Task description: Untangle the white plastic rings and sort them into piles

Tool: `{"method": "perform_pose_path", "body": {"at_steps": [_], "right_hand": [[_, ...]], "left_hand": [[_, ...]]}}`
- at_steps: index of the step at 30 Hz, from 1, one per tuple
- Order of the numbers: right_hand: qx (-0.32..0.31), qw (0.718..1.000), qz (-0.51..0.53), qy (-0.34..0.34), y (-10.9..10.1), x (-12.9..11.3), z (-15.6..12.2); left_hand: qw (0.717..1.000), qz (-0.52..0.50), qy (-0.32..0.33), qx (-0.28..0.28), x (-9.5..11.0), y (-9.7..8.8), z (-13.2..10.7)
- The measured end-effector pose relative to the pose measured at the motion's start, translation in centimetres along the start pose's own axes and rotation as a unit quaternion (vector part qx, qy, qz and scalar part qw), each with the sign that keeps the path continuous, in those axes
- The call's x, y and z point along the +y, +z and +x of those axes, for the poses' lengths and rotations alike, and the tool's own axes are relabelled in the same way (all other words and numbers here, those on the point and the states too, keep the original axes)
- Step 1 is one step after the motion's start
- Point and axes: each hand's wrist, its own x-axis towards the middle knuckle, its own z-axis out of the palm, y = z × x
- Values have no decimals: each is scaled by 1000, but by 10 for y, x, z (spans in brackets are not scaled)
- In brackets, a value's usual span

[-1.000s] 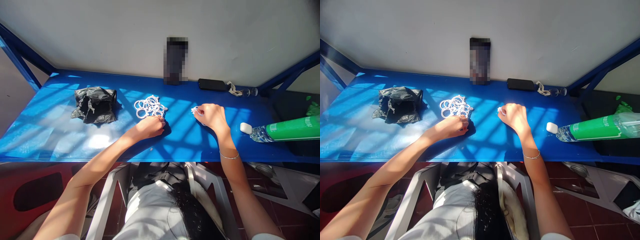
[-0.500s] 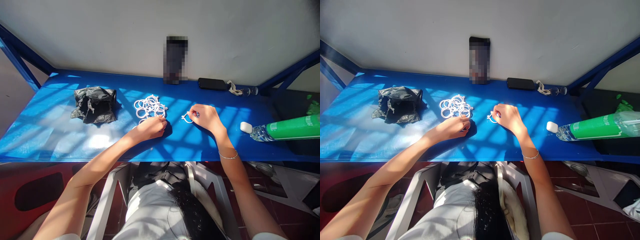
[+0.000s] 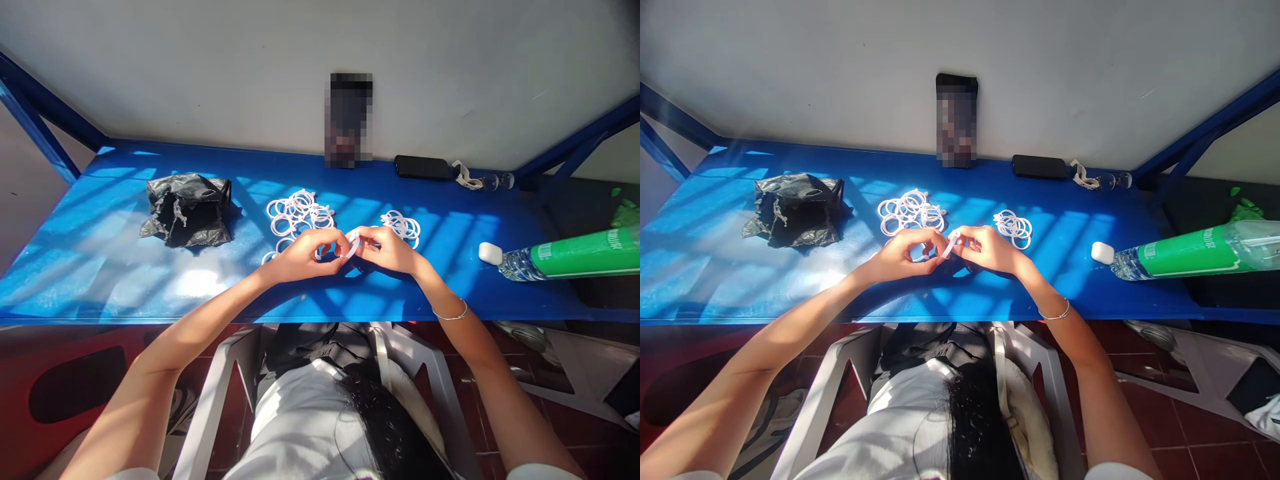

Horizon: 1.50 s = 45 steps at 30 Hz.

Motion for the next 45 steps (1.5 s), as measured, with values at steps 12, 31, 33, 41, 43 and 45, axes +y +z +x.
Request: {"method": "perform_pose_path", "body": {"at_steps": [12,31,33,41,43,45], "right_hand": [[36,991,126,34,11,-7,3],[-140,908,393,25,22,-15,5],[-114,910,397,43,20,-19,5],[128,969,199,69,-3,-9,6],[214,972,77,66,-12,-5,4],[273,958,-69,62,-22,-2,3]], "left_hand": [[986,-119,-86,-73,-6,2,4],[944,-208,-120,-226,-1,7,2],[947,-204,-124,-214,-2,7,2],[998,13,-66,20,-6,-5,6],[984,121,-72,106,-15,-10,8],[955,242,-82,149,-26,-15,8]]}}
